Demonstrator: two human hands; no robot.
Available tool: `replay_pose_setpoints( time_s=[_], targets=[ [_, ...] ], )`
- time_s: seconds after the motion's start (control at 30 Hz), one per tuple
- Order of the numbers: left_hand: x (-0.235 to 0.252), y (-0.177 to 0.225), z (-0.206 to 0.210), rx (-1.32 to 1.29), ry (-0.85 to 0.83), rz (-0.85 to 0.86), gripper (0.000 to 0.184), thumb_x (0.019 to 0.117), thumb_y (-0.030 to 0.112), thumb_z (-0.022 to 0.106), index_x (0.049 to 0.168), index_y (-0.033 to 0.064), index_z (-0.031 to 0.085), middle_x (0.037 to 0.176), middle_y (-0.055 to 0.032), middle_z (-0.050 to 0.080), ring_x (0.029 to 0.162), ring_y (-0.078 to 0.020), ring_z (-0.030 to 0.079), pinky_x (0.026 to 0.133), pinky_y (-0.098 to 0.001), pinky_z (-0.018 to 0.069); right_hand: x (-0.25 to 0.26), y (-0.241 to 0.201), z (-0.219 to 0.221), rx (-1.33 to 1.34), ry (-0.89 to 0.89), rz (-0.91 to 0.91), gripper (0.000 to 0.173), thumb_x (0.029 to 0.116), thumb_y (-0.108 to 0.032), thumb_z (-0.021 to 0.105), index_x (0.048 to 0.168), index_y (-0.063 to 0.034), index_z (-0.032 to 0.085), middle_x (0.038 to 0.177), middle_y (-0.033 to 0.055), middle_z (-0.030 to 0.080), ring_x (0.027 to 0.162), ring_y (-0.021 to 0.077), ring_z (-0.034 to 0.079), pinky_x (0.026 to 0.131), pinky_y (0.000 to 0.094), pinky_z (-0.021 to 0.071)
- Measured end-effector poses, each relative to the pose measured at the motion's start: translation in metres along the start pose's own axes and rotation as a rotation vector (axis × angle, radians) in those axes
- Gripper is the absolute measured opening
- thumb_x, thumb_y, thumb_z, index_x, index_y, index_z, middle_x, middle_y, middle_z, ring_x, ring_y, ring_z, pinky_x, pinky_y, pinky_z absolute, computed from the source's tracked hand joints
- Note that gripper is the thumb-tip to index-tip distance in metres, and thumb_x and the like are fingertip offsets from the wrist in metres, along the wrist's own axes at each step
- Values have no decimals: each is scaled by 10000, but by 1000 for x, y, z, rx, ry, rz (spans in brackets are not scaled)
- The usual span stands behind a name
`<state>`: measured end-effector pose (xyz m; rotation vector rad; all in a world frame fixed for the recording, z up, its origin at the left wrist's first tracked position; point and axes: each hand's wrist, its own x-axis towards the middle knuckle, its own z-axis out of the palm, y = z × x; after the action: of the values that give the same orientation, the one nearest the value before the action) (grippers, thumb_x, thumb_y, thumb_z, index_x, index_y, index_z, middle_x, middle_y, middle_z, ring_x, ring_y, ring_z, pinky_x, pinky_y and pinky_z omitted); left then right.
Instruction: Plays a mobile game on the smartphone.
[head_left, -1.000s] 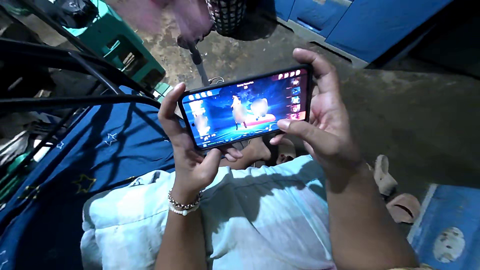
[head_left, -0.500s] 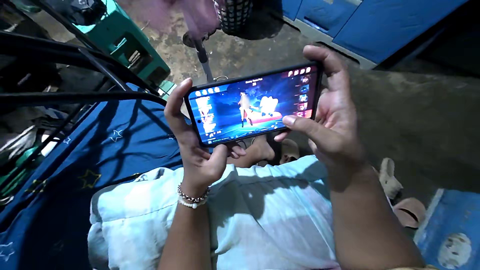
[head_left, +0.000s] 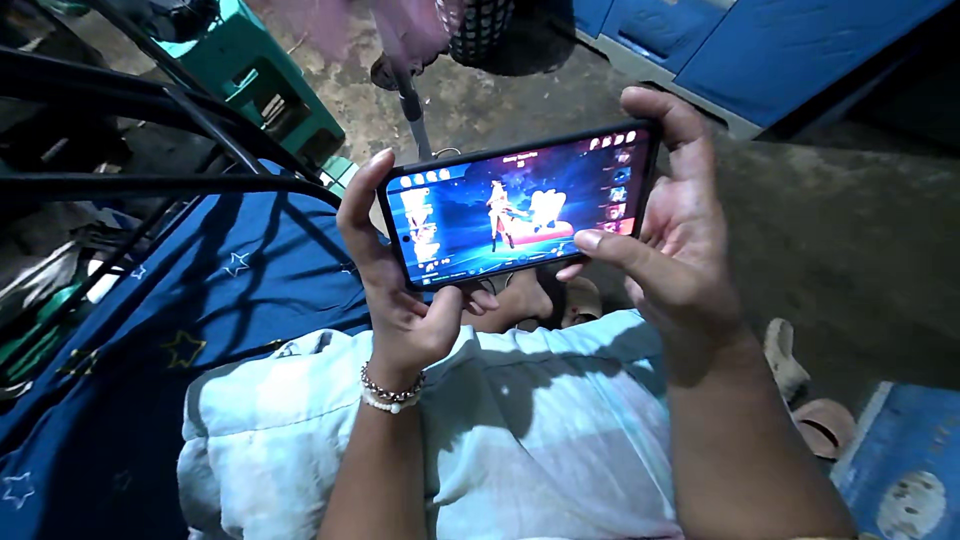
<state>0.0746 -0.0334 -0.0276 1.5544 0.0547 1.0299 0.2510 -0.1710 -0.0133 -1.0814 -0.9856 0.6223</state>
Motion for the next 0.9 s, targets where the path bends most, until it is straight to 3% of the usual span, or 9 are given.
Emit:
replay_pose_setpoints(
  time_s=[0.17, 0.3, 0.9],
  targets=[
    [0, 1, 1, -14, 5, -10, 981, 752, -118, 644, 1531, 274, 194, 1354, -36, 516, 729, -141, 695, 495, -299, 627, 0, 2, 0, -7, -6, -20, 875, 820, 97, 620, 1556, -138, 209, 1380, 74, 511, 1027, 162, 697, 662, 299, 659],
    [-1, 0, 1, -22, 1, -8, 981, 765, -104, 662, 1533, 285, 191, 1354, -34, 514, 677, -141, 684, 482, -302, 625, 0, 1, 0, -7, 5, 0, 869, 820, 81, 616, 1555, -157, 217, 1366, 68, 529, 983, 158, 707, 587, 287, 649],
    [-1, 1, 1, -20, 14, -7, 972, 760, -102, 663, 1527, 271, 196, 1354, -33, 515, 680, -136, 686, 475, -301, 623, 0, 3, 0, 10, -3, -9, 871, 820, 93, 618, 1551, -160, 216, 1380, 76, 509, 982, 172, 709, 590, 306, 655]
  ],
)
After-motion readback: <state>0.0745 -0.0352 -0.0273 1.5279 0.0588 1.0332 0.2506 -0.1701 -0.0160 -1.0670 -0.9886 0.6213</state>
